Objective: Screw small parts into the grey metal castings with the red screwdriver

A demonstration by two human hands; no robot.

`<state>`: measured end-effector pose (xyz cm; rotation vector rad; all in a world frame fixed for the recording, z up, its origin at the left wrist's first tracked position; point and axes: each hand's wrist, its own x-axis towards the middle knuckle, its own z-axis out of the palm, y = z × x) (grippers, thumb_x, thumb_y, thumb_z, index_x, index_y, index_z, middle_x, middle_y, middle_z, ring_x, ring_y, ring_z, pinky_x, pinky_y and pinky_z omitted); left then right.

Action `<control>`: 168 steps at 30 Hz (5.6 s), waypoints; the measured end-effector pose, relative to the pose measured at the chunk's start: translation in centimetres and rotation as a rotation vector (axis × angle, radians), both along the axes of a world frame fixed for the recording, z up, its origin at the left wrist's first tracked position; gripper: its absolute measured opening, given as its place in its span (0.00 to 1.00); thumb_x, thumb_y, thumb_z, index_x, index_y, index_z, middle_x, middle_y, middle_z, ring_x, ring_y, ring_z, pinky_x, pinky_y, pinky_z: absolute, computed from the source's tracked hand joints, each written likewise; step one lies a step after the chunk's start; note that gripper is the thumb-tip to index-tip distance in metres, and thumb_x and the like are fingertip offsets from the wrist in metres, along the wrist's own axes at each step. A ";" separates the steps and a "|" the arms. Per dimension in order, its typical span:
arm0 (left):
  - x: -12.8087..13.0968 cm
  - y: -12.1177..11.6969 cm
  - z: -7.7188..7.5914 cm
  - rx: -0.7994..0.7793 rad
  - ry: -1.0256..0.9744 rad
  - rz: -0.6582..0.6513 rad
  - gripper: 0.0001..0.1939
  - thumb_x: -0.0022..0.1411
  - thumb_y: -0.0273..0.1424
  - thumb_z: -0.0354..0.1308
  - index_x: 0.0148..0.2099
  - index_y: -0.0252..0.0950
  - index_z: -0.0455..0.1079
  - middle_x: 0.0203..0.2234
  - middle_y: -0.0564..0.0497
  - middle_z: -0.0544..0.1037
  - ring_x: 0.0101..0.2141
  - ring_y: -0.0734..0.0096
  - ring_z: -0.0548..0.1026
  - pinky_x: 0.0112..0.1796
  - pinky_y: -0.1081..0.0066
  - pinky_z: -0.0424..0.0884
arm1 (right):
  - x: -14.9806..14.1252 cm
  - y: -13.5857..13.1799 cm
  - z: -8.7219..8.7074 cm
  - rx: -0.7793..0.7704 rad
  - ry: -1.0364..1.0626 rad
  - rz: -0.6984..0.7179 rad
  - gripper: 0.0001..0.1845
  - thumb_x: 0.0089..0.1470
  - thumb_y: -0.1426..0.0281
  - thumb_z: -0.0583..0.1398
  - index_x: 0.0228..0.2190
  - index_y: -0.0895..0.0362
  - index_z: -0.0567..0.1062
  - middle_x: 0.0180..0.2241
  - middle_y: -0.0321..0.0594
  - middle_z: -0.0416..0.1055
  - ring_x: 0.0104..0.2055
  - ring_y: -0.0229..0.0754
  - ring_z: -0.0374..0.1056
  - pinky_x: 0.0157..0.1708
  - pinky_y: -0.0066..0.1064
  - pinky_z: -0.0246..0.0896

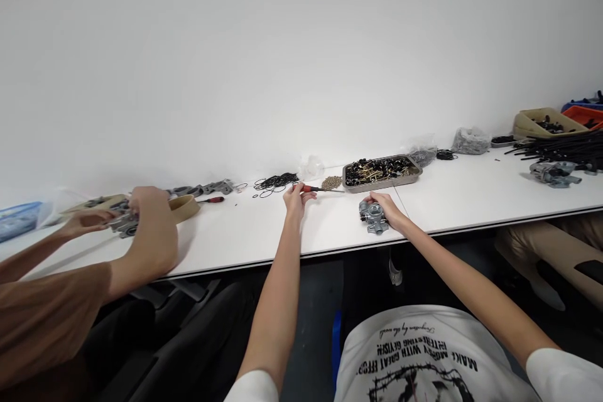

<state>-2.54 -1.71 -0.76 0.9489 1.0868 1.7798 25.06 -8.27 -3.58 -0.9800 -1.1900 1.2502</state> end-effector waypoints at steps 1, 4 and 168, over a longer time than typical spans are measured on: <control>0.0 0.2 -0.3 -0.012 -0.017 0.058 0.06 0.65 0.26 0.59 0.33 0.34 0.67 0.21 0.53 0.73 0.19 0.69 0.77 0.22 0.71 0.76 | 0.0 0.0 0.1 0.000 -0.004 -0.002 0.21 0.53 0.52 0.65 0.24 0.58 0.81 0.31 0.47 0.81 0.32 0.44 0.74 0.31 0.30 0.67; 0.3 0.5 -1.0 -0.024 -0.010 0.119 0.06 0.66 0.26 0.57 0.34 0.33 0.67 0.21 0.52 0.74 0.20 0.67 0.79 0.23 0.69 0.78 | 0.2 -0.1 0.2 0.006 -0.020 -0.004 0.21 0.54 0.53 0.65 0.26 0.58 0.82 0.32 0.47 0.81 0.34 0.45 0.75 0.33 0.30 0.68; 10.7 -3.6 7.4 0.268 0.652 -0.138 0.10 0.64 0.35 0.65 0.34 0.40 0.68 0.16 0.58 0.72 0.11 0.74 0.65 0.14 0.73 0.56 | 2.9 4.4 0.7 0.475 -0.848 -0.147 0.06 0.54 0.76 0.66 0.26 0.59 0.79 0.43 0.48 0.77 0.45 0.47 0.73 0.48 0.43 0.72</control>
